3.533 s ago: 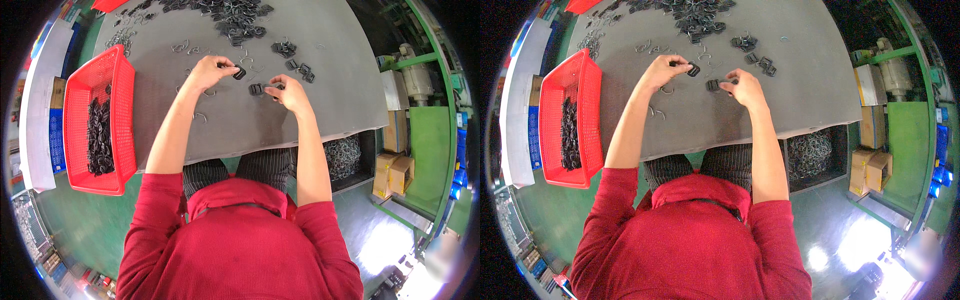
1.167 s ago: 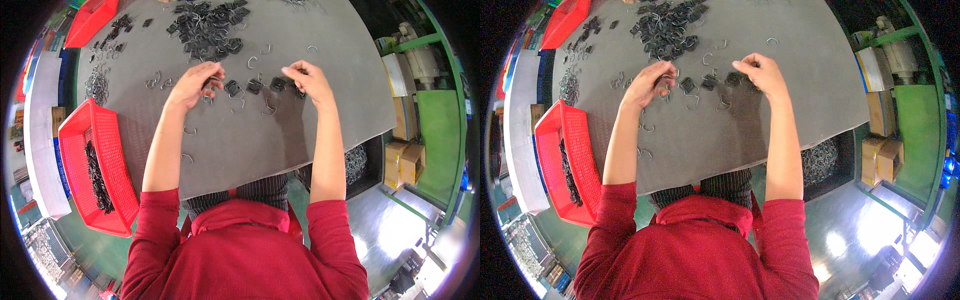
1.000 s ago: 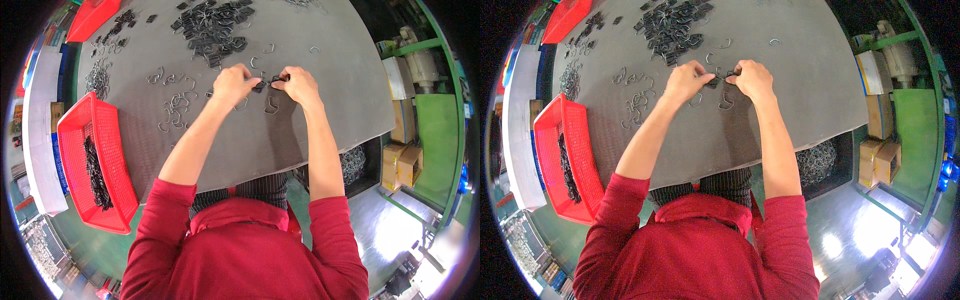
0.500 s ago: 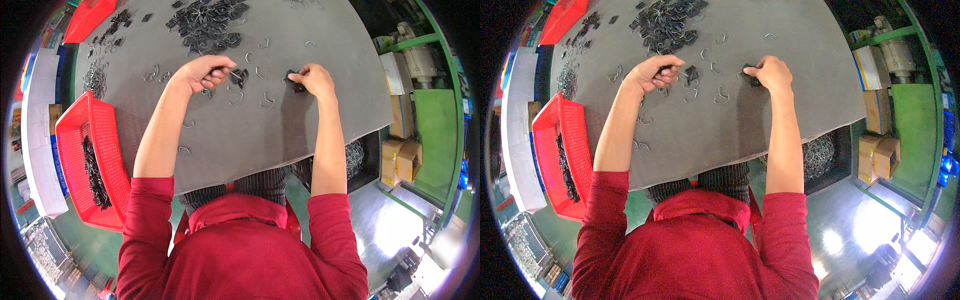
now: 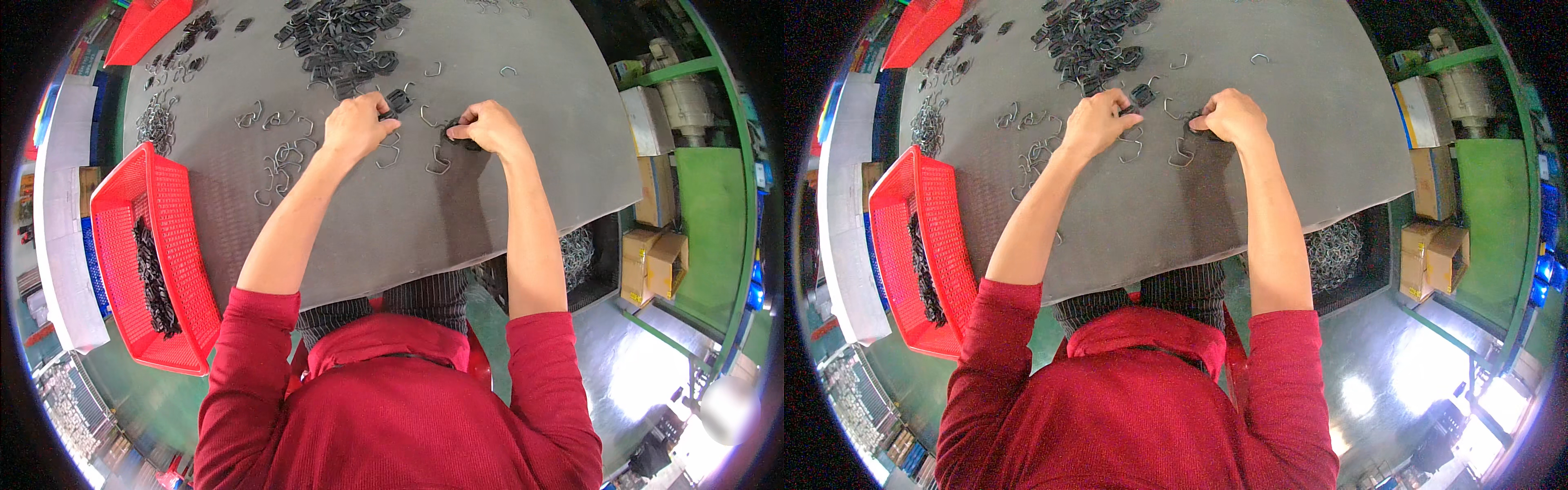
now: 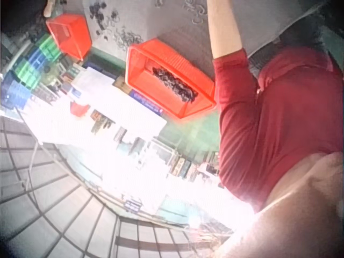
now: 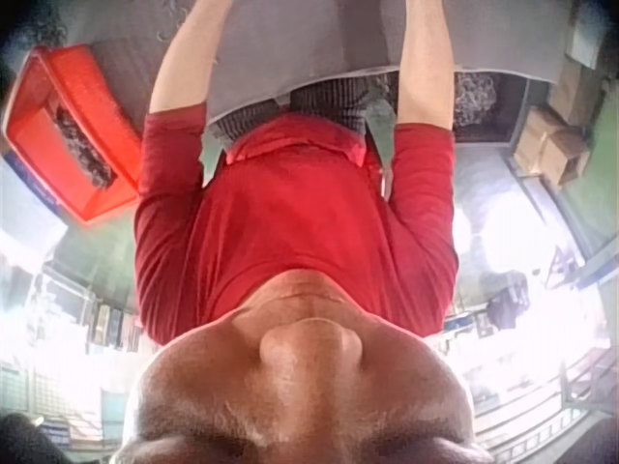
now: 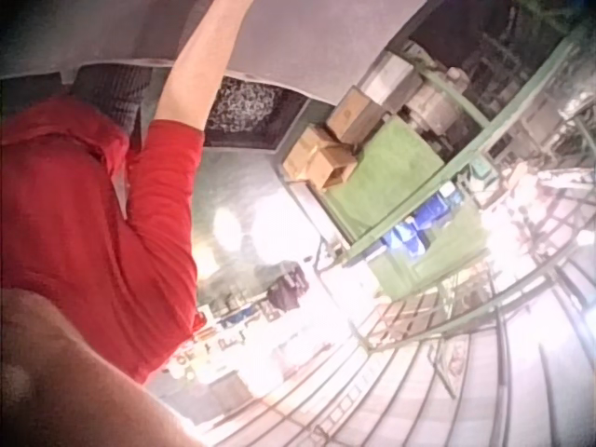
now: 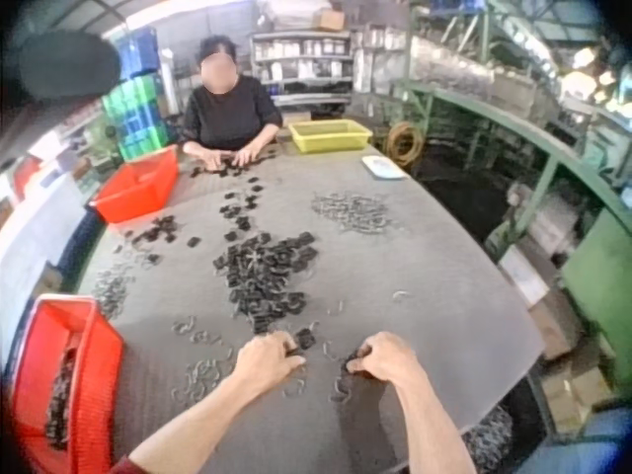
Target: The person sits at a table and assembles small black plastic buckles with metal hooks by hand. They pick up the components from a pile on the table, connect them, and place the finished items into a red basket.
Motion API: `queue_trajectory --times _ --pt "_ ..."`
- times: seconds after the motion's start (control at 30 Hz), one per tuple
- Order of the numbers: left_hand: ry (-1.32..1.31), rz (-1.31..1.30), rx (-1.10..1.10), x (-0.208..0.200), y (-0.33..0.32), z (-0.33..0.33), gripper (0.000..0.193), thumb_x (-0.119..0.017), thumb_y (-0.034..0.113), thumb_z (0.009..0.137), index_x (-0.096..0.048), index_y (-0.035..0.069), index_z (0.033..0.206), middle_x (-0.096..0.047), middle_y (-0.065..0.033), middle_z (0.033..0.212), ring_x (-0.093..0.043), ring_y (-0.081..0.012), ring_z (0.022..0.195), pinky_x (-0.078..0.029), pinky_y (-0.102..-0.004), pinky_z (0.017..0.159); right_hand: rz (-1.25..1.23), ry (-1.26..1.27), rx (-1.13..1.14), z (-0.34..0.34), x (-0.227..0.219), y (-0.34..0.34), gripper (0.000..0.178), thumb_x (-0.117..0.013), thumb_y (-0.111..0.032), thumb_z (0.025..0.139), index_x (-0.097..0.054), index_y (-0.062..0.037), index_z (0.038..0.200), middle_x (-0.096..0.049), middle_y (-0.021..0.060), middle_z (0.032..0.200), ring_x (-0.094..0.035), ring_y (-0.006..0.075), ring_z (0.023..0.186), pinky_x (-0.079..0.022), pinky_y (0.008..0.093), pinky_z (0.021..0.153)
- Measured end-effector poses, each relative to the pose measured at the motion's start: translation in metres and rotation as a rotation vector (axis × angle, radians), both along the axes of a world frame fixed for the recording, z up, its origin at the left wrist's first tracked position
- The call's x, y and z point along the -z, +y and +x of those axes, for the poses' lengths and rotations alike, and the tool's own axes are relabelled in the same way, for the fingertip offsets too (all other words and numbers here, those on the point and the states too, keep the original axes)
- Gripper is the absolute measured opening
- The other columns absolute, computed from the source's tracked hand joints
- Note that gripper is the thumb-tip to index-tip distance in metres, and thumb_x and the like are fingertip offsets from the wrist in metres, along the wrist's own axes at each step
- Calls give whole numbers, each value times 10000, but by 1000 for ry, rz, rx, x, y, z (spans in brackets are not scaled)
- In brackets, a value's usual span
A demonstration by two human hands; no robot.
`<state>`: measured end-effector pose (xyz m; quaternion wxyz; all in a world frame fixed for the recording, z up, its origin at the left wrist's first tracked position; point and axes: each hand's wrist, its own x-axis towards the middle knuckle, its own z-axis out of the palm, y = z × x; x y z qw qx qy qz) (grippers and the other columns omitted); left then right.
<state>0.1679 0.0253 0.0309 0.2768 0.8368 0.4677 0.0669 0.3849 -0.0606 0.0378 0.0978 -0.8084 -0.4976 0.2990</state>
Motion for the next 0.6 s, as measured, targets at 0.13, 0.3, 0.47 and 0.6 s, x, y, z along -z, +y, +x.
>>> queue_trajectory --times 0.13,0.3,0.47,0.6 --pt "-371 -701 67 -22 12 -33 315 -675 339 801 -597 81 965 -638 -9 792 -608 -144 733 -425 -244 515 104 525 113 12 -17 -10 239 -734 -283 700 -695 -69 797 -636 48 686 -584 166 651 -447 316 619" --pt "-989 -1151 -173 -10 3 -44 197 -555 295 906 -556 112 979 -576 -10 929 -500 -67 651 -303 -153 424 228 485 237 22 -17 -20 210 -708 -254 761 -652 -53 780 -539 -26 629 -451 59 546 -309 206 477" --pt "-741 -908 -309 8 11 -19 315 -634 396 839 -583 101 939 -594 2 813 -503 -55 600 -359 -205 441 503 1169 500 25 -20 -59 224 -674 -270 806 -627 -56 854 -533 -17 618 -491 61 547 -294 181 427" --pt "-117 -9 -181 12 5 22 443 -703 422 758 -575 49 960 -651 -83 868 -631 -206 780 -499 -346 667 379 1033 488 28 1 -68 237 -673 -235 825 -594 -55 958 -570 16 730 -516 80 577 -316 180 426"
